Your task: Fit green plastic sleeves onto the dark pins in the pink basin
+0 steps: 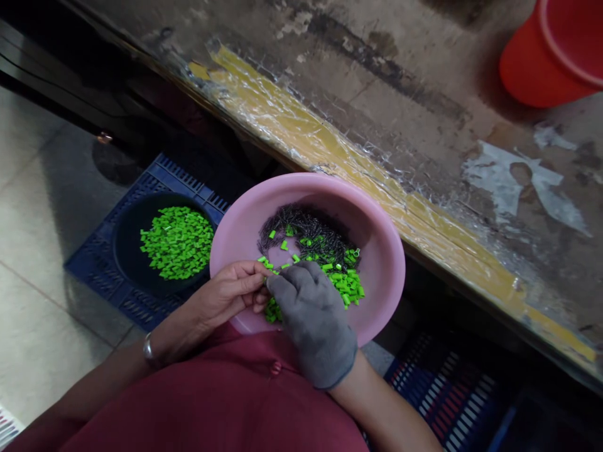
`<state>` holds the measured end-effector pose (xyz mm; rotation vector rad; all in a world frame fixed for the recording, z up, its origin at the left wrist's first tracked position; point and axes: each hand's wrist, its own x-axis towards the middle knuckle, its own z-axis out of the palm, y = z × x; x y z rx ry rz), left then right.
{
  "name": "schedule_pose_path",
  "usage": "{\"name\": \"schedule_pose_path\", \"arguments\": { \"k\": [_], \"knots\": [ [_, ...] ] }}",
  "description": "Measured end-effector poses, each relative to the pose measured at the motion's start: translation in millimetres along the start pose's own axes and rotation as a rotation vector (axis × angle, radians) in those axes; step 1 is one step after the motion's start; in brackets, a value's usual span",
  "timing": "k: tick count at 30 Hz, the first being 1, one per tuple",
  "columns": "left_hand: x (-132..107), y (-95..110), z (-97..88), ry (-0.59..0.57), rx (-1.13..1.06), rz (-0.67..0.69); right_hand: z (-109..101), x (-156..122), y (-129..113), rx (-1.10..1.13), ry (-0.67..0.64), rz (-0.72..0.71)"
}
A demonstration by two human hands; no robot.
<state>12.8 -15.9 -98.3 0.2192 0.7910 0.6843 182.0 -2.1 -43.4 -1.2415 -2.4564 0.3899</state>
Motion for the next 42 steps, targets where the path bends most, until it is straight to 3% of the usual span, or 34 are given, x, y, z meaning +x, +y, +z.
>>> {"name": "schedule_pose_path", "arguments": {
  "k": [6,14,20,28,34,38,42],
  "knots": [
    [-2,-3,2.1,0.069,-0.021,0.047,12,-3,-4,0.017,0.036,0.048],
    [2,-17,5.0,0.156,0.148,0.293,29,-7,-2,0.117,0.183,0.211],
    [5,-10,13.7,0.275,0.344,0.503,34,-8,0,0.123,0.238,0.194],
    [2,1,2.7,0.112,0.208,0.244,24,-13,18,0.334,0.032,0.167],
    [4,2,2.2,0.065,0.057,0.046,14,-2,26,0.081,-0.090,-0.115],
    [3,-1,5.0,0.077,0.079,0.104,18,-3,18,-0.078,-0.073,-0.091],
    [1,-6,10.5,0.137,0.254,0.228,27,-12,10,0.049,0.042,0.090]
  ]
}}
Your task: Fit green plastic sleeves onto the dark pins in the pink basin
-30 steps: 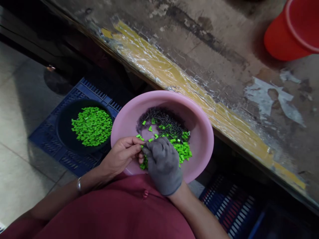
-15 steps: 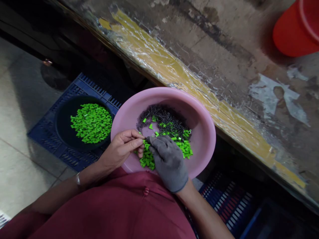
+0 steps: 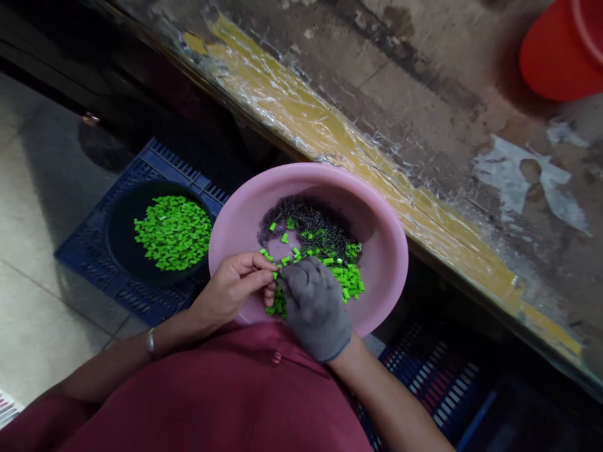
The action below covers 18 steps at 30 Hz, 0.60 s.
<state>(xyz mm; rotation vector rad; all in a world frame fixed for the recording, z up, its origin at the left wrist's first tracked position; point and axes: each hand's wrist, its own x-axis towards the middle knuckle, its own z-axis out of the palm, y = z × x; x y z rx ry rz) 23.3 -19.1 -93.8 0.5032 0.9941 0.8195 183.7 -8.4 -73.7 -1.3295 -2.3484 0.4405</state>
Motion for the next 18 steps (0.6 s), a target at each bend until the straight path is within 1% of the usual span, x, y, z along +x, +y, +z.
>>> {"name": "schedule_pose_path", "arguments": {
  "k": [1,3,5,6,7,9,11,12,13,14,15,16,18],
  "knots": [
    [-1,0,1.3,0.018,0.072,0.037,0,-2,-1,0.054,0.006,0.076],
    [-4,0,3.1,0.062,0.249,0.156,-1,-3,0,0.212,-0.047,0.258],
    [-6,0,3.3,0.083,0.421,0.326,-5,-4,2,0.458,-0.173,0.437],
    [-8,0,2.6,0.071,0.488,0.404,-6,-4,3,0.599,-0.244,0.512],
    [-10,0,1.4,0.042,0.537,0.463,-7,-4,4,0.732,-0.317,0.569],
    [-17,1,-3.2,-0.049,0.592,0.526,-6,-4,5,0.922,-0.447,0.626],
    [-27,5,-12.5,-0.136,0.649,0.562,-3,-3,4,0.981,-0.571,0.619],
    [-33,8,-19.5,-0.150,0.690,0.584,0,-2,4,0.968,-0.633,0.597],
    [-39,11,-28.3,-0.129,0.743,0.608,3,-1,4,0.928,-0.685,0.565],
    [-46,16,-38.7,-0.066,0.815,0.633,6,2,6,0.857,-0.726,0.519],
    [-52,21,-50.3,0.030,0.908,0.658,8,6,8,0.748,-0.748,0.458],
    [-58,26,-62.3,0.155,1.020,0.690,11,10,12,0.594,-0.747,0.380],
    [-66,37,-83.2,0.437,1.289,0.787,17,21,19,0.181,-0.722,0.186]
  ]
}}
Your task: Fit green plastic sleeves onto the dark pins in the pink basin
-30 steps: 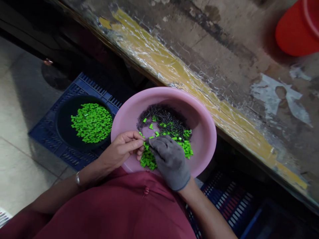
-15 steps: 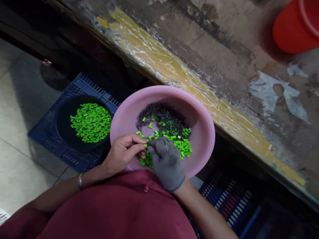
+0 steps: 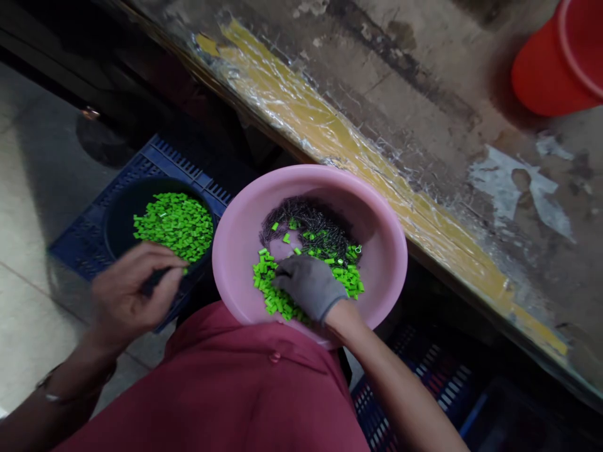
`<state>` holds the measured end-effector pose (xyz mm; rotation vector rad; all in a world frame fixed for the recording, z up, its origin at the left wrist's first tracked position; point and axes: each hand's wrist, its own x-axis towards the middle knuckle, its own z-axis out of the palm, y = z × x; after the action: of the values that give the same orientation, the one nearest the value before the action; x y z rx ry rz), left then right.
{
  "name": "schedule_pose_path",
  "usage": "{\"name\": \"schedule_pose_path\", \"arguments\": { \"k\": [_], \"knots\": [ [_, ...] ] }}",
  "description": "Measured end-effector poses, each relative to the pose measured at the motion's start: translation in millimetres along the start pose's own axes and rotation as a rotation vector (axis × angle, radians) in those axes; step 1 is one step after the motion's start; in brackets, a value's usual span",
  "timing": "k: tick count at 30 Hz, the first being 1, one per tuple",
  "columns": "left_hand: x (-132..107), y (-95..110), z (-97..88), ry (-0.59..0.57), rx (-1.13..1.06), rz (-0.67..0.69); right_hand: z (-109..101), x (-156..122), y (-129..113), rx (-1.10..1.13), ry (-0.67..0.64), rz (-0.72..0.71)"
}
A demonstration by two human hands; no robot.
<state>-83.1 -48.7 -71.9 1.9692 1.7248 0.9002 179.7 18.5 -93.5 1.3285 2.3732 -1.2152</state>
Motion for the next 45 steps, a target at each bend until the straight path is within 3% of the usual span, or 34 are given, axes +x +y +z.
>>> {"name": "schedule_pose_path", "arguments": {
  "k": [2,4,6,8,10,14,18,25,33,45],
  "knots": [
    [2,-8,-10.3,0.132,0.243,0.045,-3,13,3,-0.366,0.030,-0.022],
    [9,-3,-8.5,0.145,0.286,0.108,-2,25,3,-0.538,0.012,-0.033],
    [19,11,6.2,-0.007,0.184,0.197,4,34,0,-0.601,-0.008,-0.061],
    [30,28,30.9,-0.268,0.068,0.291,13,39,-1,-0.662,-0.031,-0.105],
    [39,39,59.8,-0.514,0.055,0.286,22,43,0,-0.677,-0.054,-0.137],
    [45,39,105.7,-0.656,0.172,0.196,32,46,7,-0.670,-0.088,-0.154],
    [45,31,122.5,-0.700,0.194,0.161,35,49,9,-0.667,-0.080,-0.114],
    [52,36,119.1,-0.731,0.255,0.151,39,45,9,-0.687,-0.037,-0.093],
    [48,37,107.1,-0.862,0.262,0.224,42,37,6,-0.713,-0.012,-0.117],
    [50,46,94.0,-0.900,0.358,0.243,38,44,5,-0.763,-0.072,-0.098]
  ]
}}
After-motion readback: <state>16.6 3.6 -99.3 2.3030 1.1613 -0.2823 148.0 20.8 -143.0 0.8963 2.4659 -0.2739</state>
